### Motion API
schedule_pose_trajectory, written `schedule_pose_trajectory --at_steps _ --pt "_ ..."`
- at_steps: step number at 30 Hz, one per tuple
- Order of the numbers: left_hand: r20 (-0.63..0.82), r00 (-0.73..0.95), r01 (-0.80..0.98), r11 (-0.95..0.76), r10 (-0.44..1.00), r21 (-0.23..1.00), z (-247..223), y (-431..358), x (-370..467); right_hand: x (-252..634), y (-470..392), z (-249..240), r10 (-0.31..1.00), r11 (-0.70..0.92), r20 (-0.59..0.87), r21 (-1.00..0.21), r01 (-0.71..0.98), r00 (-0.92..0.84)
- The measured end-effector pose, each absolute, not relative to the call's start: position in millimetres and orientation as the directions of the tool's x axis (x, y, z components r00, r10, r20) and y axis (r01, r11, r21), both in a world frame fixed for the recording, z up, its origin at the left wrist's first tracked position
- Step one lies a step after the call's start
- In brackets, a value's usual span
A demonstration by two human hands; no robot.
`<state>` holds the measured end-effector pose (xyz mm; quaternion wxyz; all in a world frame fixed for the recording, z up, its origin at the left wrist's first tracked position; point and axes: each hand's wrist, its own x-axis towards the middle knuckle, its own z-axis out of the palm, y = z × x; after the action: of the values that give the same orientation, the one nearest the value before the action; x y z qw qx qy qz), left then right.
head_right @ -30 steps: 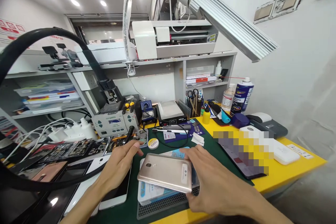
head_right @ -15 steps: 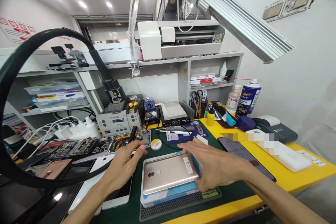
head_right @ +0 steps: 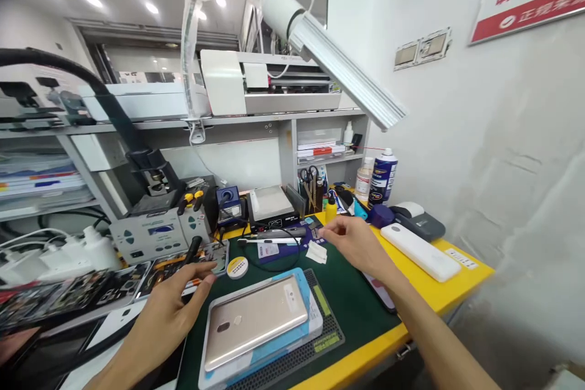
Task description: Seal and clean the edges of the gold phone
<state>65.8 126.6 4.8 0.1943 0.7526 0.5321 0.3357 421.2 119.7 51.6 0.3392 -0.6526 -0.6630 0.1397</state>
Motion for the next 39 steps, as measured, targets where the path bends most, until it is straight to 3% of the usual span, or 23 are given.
schedule_pose_trajectory --at_steps 6,10,16,22,24,27,31,39 --pt "0.318 0.175 0.702 -0.344 0.932 0.624 1 128 66 412 143 25 0.975 0.006 0.194 -0.522 0.853 0.112" --pt "0.350 0.162 0.699 -0.358 0.922 0.619 0 129 65 407 152 10 0.983 0.008 0.160 -0.529 0.848 0.091" --pt "0.426 0.168 0.687 -0.415 0.889 0.596 0 128 64 410 147 29 0.993 0.055 0.113 -0.743 0.667 0.044" --pt "0.427 0.193 0.548 -0.458 0.883 0.700 11 119 71 382 141 66 0.945 0.067 -0.030 -0.957 0.284 -0.325" --pt "0.382 0.206 0.401 -0.434 0.901 0.807 16 115 73 361 147 71 0.881 0.037 -0.071 -0.975 0.218 -0.467" --pt "0.216 0.244 0.121 -0.251 0.945 0.960 24 112 76 329 158 72 0.756 0.001 -0.130 -0.980 0.200 -0.642" --pt "0.074 0.301 -0.153 -0.028 0.951 0.988 28 114 79 301 168 64 0.656 0.031 -0.146 -0.975 0.220 -0.740" --pt "-0.117 0.323 -0.083 0.152 0.939 0.985 21 116 80 289 160 60 0.656 0.078 -0.149 -0.962 0.263 -0.740"
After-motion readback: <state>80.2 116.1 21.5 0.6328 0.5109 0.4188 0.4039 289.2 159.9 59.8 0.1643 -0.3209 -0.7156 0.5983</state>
